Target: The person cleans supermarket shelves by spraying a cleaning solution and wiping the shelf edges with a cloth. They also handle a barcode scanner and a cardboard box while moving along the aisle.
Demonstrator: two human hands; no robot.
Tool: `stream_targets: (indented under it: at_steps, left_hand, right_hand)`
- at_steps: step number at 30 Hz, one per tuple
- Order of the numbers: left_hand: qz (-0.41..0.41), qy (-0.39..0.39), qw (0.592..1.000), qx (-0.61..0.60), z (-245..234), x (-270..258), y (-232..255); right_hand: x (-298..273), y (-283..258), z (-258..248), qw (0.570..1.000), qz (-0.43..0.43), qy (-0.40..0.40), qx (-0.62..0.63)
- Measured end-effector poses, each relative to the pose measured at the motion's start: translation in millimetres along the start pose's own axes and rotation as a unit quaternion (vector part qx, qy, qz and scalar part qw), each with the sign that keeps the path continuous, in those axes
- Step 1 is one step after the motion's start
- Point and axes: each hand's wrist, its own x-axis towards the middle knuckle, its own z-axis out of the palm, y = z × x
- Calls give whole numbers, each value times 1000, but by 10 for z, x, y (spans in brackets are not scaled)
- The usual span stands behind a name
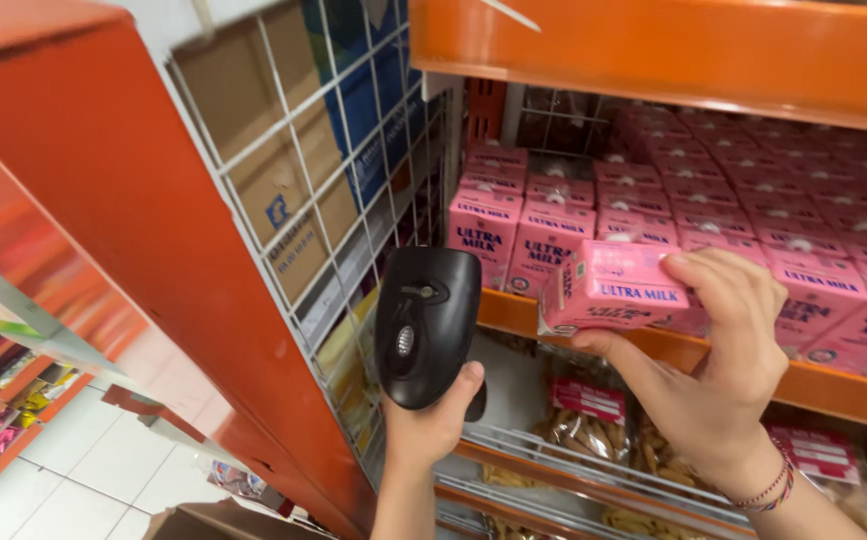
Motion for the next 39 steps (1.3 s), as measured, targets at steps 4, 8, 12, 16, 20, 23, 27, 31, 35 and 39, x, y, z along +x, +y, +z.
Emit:
stream_targets:
  at_steps: [4, 8, 12, 16, 20, 23, 27, 31, 35, 39]
  left_hand:
    - [-44, -14, 998, -53, 16, 100, -97]
    - [11, -38, 998, -57, 9, 157, -88]
    - [-6, -55, 998, -44, -20, 167, -92]
    - [-14, -58, 997, -40, -33, 157, -112]
    - [-32, -64, 996, -55, -46, 158, -95]
    - [-30, -62, 996, -52, -42, 170, -65]
    - [-28, -69, 996, -48, -44, 184, -28]
    - [-10, -73, 996, -42, -55, 204, 3]
    - [-15, -69, 997, -37, -45, 216, 53]
    - [7, -68, 997, -47, -27, 256, 127]
  right_hand:
    - [107, -58, 147, 1000, -4, -17, -26]
    - [147, -100, 234, 999, 2, -18, -40]
    - [158, -103, 271, 999, 20, -24, -35]
    - [159, -79, 276, 995, 7, -28, -92]
    - [165, -73, 280, 996, 30, -38, -72]
    - [187, -75, 276, 993, 22, -46, -105]
    - [215, -95, 273, 989, 6, -52, -138]
    - [225, -112, 267, 989, 11, -59, -138]
    - [222, -76, 272, 986, 5, -66, -154]
    - [202, -38, 343, 978, -10, -65, -197]
